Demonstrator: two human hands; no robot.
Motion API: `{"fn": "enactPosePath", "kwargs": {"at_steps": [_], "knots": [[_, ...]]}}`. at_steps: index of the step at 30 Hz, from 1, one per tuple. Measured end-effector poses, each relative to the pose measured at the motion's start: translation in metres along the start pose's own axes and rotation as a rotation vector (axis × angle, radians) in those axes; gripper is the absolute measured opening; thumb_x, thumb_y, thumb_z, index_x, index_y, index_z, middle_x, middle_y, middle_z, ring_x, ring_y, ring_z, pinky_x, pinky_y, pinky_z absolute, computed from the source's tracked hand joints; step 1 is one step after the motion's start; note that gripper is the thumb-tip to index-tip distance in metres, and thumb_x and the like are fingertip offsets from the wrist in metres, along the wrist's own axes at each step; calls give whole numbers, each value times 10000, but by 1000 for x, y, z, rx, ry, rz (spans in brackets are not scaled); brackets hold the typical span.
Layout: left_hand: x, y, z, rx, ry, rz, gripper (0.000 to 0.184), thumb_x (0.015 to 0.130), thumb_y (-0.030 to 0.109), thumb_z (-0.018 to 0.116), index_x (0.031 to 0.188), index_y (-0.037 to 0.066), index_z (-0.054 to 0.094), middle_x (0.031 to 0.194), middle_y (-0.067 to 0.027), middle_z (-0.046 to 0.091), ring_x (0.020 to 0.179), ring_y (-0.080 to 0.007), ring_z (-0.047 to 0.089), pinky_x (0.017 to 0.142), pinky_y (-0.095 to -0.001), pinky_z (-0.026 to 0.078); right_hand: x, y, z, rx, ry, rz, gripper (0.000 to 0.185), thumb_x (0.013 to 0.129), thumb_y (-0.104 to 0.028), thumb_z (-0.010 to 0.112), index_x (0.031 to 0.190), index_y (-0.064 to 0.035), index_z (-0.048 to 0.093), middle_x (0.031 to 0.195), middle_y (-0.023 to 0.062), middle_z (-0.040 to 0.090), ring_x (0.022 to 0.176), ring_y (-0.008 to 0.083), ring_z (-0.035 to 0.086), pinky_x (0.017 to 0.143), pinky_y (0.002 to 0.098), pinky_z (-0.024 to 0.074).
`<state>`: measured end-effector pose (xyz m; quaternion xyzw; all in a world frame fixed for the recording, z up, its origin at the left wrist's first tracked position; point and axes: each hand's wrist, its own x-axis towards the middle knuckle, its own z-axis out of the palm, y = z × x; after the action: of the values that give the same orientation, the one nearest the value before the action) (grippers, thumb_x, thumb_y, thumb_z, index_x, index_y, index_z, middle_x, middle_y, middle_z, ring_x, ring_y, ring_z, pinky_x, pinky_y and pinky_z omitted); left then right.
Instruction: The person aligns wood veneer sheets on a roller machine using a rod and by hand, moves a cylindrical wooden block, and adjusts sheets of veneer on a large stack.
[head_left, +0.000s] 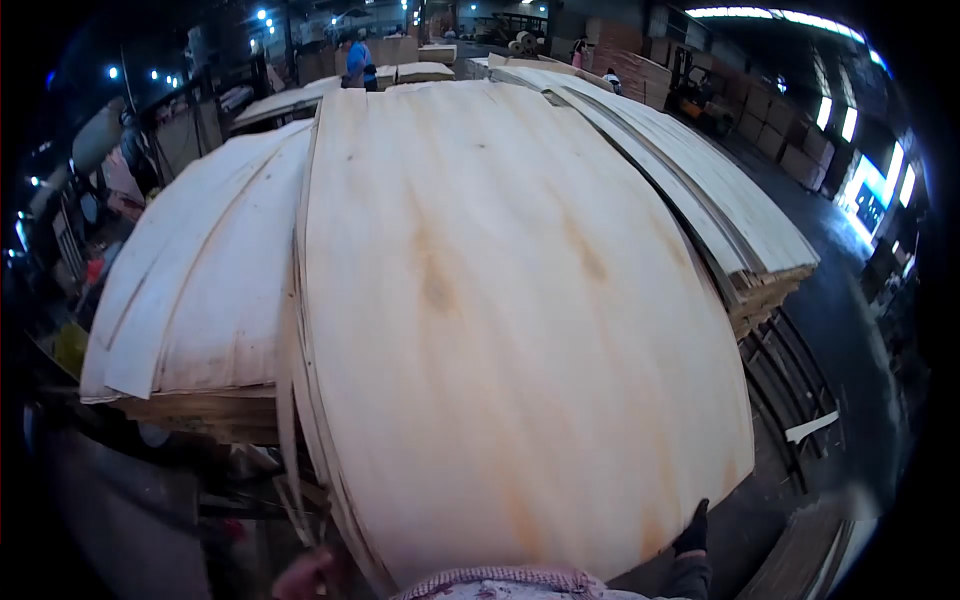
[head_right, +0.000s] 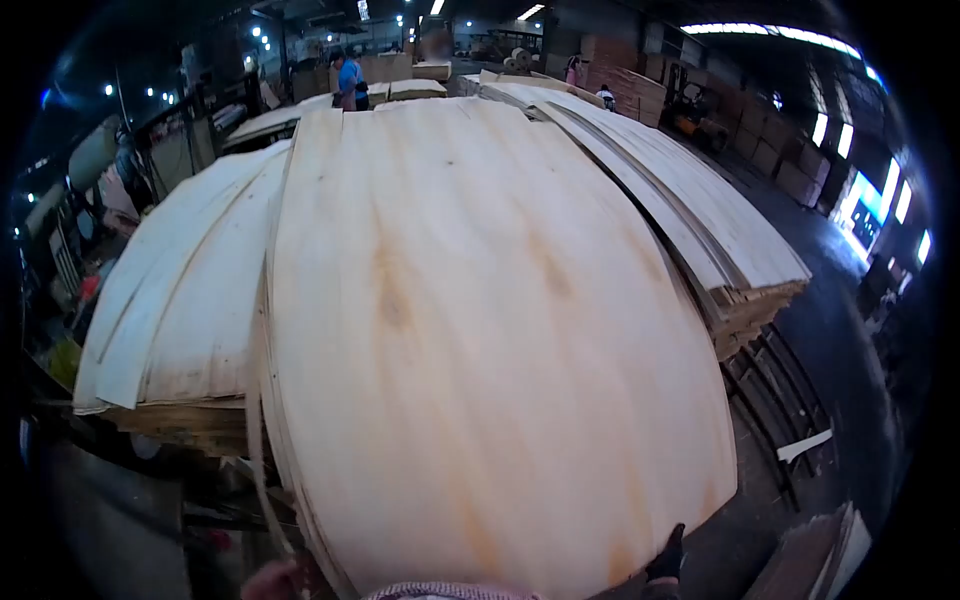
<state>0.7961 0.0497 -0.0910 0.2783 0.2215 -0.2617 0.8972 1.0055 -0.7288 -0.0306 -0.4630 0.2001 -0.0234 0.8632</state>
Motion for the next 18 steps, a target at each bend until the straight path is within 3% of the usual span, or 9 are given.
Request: {"fn": "enactPosePath", "kwargs": {"at_steps": [1,2,3,4,5,7,11,14,18], "knots": [[-5,55,115,106,275,168,449,871,46,563,1301,19,436,1118,-79,587,996,-214,592,966,-365,436,1,-4,-1,-40,84,-18,638,935,-539,432,1327,-35,447,1292,115,529,1150,293,532,965,448,450],[18,73,82,130,272,184,293,869,112,587,1144,25,536,1044,-131,618,957,-273,611,870,-390,495,-1,-7,-3,-83,172,-32,637,936,-540,428,1319,-32,455,1284,117,535,1141,293,537,962,445,452],[32,103,94,359,348,102,388,868,170,619,1224,44,526,1053,-111,618,955,-238,612,865,-351,493,-6,-8,-8,-117,192,-29,637,936,-540,428,1319,-32,455,1284,117,535,1141,293,537,962,445,452],[62,116,36,514,320,-80,445,864,215,649,1260,53,531,1088,-85,624,1009,-187,591,881,-326,480,-10,-11,-15,-281,225,10,631,938,-536,426,1314,-31,460,1273,120,542,1126,292,545,954,441,457],[92,125,-38,965,440,-342,482,856,264,663,1268,47,540,1130,-74,621,1059,-158,564,892,-328,464,-9,-22,-15,-448,255,44,625,940,-532,425,1309,-30,465,1261,123,549,1112,292,552,947,436,461],[103,175,72,1248,279,-523,570,824,342,694,1277,34,533,1160,-74,614,1076,-167,554,916,-332,441,-12,-29,-17,-481,297,73,624,940,-532,425,1308,-30,465,1260,122,550,1111,292,553,946,436,462],[97,162,39,1222,200,-532,436,849,419,648,1110,71,677,1088,-56,671,1066,-143,576,928,-321,440,-10,-21,-9,-398,338,92,622,940,-531,425,1307,-30,467,1258,122,551,1110,291,553,945,435,462],[85,140,11,1532,-318,-161,435,880,401,599,1151,63,636,1048,-81,665,978,-168,615,850,-327,484,-6,-12,-6,-324,346,85,620,941,-530,424,1306,-30,468,1257,122,552,1109,291,554,944,435,463],[76,156,32,1509,-147,-296,431,881,400,597,1144,61,636,1040,-80,664,971,-168,614,847,-328,484,-6,-5,-2,-265,349,78,619,941,-529,424,1304,-30,469,1255,122,553,1107,290,555,943,434,463]]}}
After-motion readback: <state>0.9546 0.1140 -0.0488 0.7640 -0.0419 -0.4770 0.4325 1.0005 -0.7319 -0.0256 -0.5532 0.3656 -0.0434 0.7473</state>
